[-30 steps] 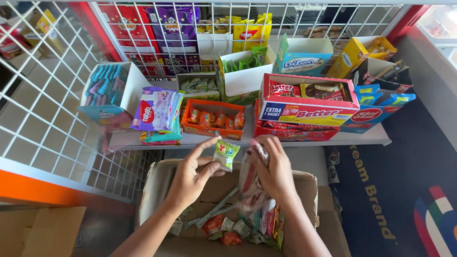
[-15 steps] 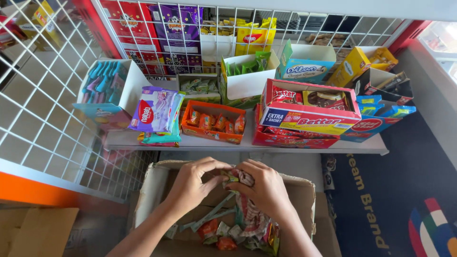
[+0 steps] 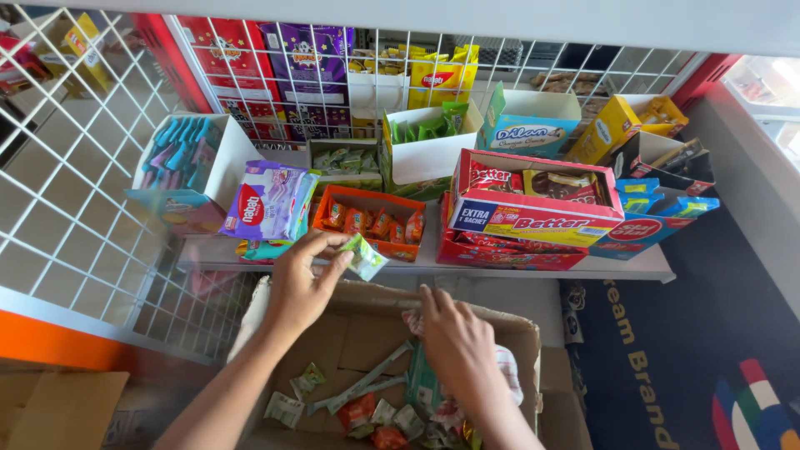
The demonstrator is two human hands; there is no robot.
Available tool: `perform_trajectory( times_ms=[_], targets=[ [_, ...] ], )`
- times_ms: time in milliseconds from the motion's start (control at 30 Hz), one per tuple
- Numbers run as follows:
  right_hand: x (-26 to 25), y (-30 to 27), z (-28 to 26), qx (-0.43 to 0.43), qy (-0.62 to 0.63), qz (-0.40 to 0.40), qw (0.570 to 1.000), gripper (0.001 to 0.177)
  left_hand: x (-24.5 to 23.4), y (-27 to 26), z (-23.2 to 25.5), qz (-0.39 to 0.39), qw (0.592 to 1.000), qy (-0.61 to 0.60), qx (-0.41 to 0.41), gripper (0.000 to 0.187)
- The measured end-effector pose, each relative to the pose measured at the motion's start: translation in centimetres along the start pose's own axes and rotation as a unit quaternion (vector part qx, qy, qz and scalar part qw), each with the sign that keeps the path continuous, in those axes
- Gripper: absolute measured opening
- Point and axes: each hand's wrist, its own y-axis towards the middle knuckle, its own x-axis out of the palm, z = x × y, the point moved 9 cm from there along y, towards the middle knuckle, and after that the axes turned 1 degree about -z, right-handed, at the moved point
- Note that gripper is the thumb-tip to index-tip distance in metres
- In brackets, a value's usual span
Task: Sorting and stocking snack packages from a cardboard box onto display shelves.
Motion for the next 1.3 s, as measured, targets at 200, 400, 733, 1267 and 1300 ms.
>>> perform_trajectory(
  times_ms=[200, 400, 733, 1267, 1300],
  targets=[
    [0.3, -0.3, -1.7, -0.034, -0.114, 0.101, 0.988, 0.038, -2.3, 9.3, -2.0, 0.019, 0.984, 0.17, 0.054, 0.018],
    [0.8, -0.1, -1.6, -0.05, -0.13, 0.139, 0.98, 0.052, 1.0, 22.4, -14.5, 0.026, 0.972, 0.23, 0.034, 0.014],
    [2.3, 0.5, 0.7, -0.03, -0.094, 0.074, 0.992, 0.056, 6.9, 28.1, -23.9, -0.105, 0.811, 0.573, -0.063, 0.013],
    [0.3, 1.2, 0.3, -0.031, -0.117, 0.078, 0.99, 0.053, 7.5, 3.6, 5.7, -0.086, 0.951, 0.261, 0.141, 0.017],
    [0.0, 1.1, 0.4, -0.033, -0.115, 0.068, 0.99, 0.053, 7.5, 2.2, 5.0, -0.089, 0.952, 0.26, 0.131, 0.017]
  ],
)
